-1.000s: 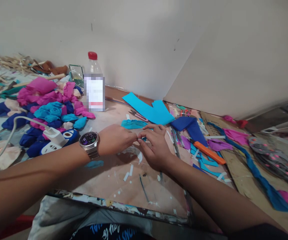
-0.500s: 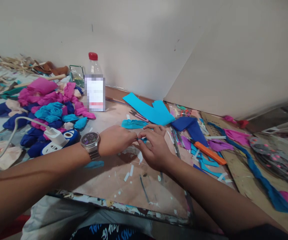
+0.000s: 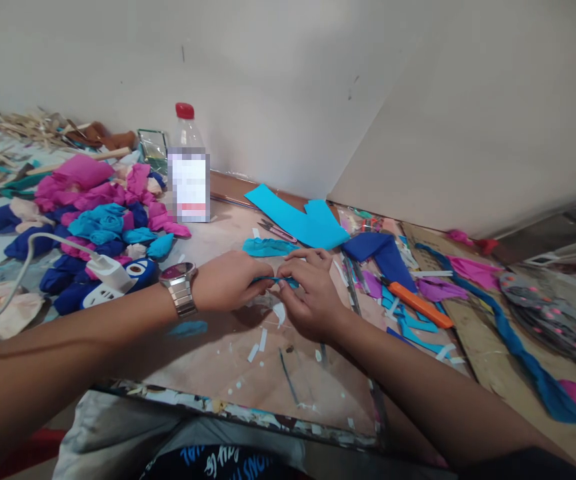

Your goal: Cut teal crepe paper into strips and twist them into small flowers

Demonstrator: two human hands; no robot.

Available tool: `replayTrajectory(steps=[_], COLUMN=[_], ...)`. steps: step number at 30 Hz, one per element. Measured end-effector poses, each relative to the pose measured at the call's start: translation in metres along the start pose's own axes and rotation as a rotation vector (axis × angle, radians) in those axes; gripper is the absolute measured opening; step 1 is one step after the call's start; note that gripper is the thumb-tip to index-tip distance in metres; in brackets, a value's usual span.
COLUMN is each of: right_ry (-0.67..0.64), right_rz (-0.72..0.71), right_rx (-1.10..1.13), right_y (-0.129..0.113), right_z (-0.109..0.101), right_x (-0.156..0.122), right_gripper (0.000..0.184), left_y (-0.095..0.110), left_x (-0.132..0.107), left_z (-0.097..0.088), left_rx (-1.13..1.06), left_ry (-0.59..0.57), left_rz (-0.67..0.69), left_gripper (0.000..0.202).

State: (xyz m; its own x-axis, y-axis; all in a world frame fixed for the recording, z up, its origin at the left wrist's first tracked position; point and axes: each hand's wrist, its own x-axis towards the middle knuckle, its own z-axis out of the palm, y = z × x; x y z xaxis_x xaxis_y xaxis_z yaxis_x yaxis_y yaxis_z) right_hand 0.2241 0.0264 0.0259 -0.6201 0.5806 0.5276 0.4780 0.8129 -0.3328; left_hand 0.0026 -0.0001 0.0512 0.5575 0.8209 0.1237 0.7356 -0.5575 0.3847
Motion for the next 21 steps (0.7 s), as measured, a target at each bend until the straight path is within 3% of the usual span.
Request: replayTrajectory(steps=[8,21], right_ry=[0.037,0.017], right_rz=[0.000,0.007], right_rx=[-0.015,-0.016], right_y=[0.0023,0.0020], right_z=[0.0008,0.0005], right_x=[-0.0012,-0.0008], right_gripper=[0.007,0.010], left_y=[0.0001,-0.0010], left_x=[0.0006,0.0025], left_z=[-0.0031,-0.0027], left_rx=[-0.143,-0.198], left_ry=[-0.028,-0.040], left_rz=[0.001,-0.038], left_gripper=[0.027,0.025])
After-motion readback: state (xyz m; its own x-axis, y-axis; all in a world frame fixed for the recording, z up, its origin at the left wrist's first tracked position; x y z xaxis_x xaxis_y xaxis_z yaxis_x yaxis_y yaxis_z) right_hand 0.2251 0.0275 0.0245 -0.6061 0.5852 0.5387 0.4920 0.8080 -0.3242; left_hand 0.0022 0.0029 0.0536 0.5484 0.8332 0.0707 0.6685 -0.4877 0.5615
